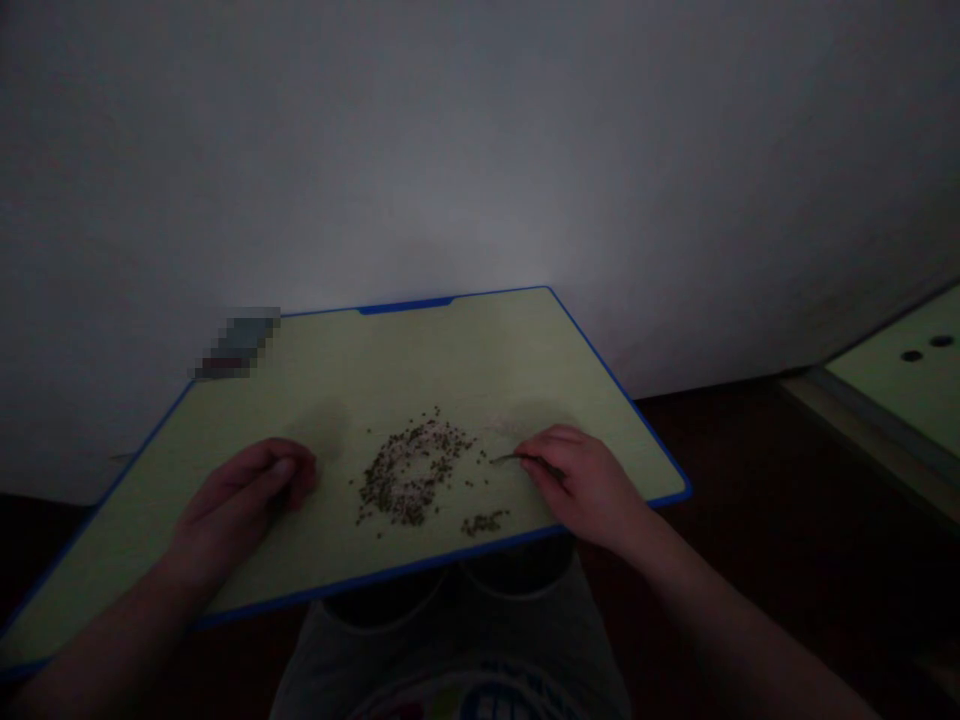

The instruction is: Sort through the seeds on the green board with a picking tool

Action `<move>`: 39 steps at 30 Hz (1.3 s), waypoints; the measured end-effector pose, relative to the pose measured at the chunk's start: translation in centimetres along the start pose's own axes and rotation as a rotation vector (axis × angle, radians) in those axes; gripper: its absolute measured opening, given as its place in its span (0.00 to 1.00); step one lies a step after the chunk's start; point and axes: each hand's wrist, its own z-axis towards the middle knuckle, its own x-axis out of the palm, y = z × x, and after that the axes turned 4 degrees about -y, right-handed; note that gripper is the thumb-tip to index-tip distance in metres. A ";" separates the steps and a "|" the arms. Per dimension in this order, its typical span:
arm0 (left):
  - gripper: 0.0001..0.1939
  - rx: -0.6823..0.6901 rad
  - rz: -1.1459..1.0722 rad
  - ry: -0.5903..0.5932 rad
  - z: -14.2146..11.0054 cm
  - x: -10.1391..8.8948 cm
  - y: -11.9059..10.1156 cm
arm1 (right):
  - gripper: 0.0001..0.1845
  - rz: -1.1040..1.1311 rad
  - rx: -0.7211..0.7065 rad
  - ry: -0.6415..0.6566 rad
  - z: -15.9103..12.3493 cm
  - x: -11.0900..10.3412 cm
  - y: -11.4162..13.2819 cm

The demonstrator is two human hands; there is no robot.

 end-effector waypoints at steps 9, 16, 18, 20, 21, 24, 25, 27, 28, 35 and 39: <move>0.09 -0.022 -0.024 0.001 0.1 0.1 0.2 | 0.11 -0.061 0.001 -0.059 -0.3 0.5 0.6; 0.09 0.003 -0.006 0.018 0.0 -0.2 0.3 | 0.10 -0.086 0.054 -0.089 0.0 0.5 0.4; 0.09 0.008 0.009 0.023 0.1 -0.2 0.4 | 0.09 -0.056 0.032 -0.062 -0.2 0.3 0.4; 0.08 0.007 0.008 0.024 0.2 -0.1 0.4 | 0.09 -0.018 0.008 -0.038 -0.5 0.2 0.6; 0.08 0.004 0.003 0.024 0.3 -0.1 0.5 | 0.09 -0.003 -0.002 -0.033 -0.6 0.2 0.8; 0.08 -0.005 0.000 0.017 0.4 0.1 0.5 | 0.09 0.009 -0.009 -0.039 -1.0 0.4 1.0; 0.07 -0.003 0.004 0.014 0.4 0.1 0.5 | 0.09 0.001 -0.004 -0.047 -1.0 0.6 1.1; 0.07 0.004 0.009 0.010 0.4 0.1 0.5 | 0.10 -0.028 0.015 -0.061 -0.9 0.8 1.2; 0.07 0.006 0.008 0.011 0.3 0.1 0.5 | 0.10 -0.046 0.027 -0.069 -0.9 0.9 1.1; 0.08 -0.019 -0.015 0.012 0.2 -0.1 0.5 | 0.10 -0.129 0.117 -0.140 -0.3 1.0 0.7; 0.08 -0.013 -0.001 0.016 0.2 -0.2 0.6 | 0.10 -0.109 0.106 -0.112 -0.3 1.0 0.5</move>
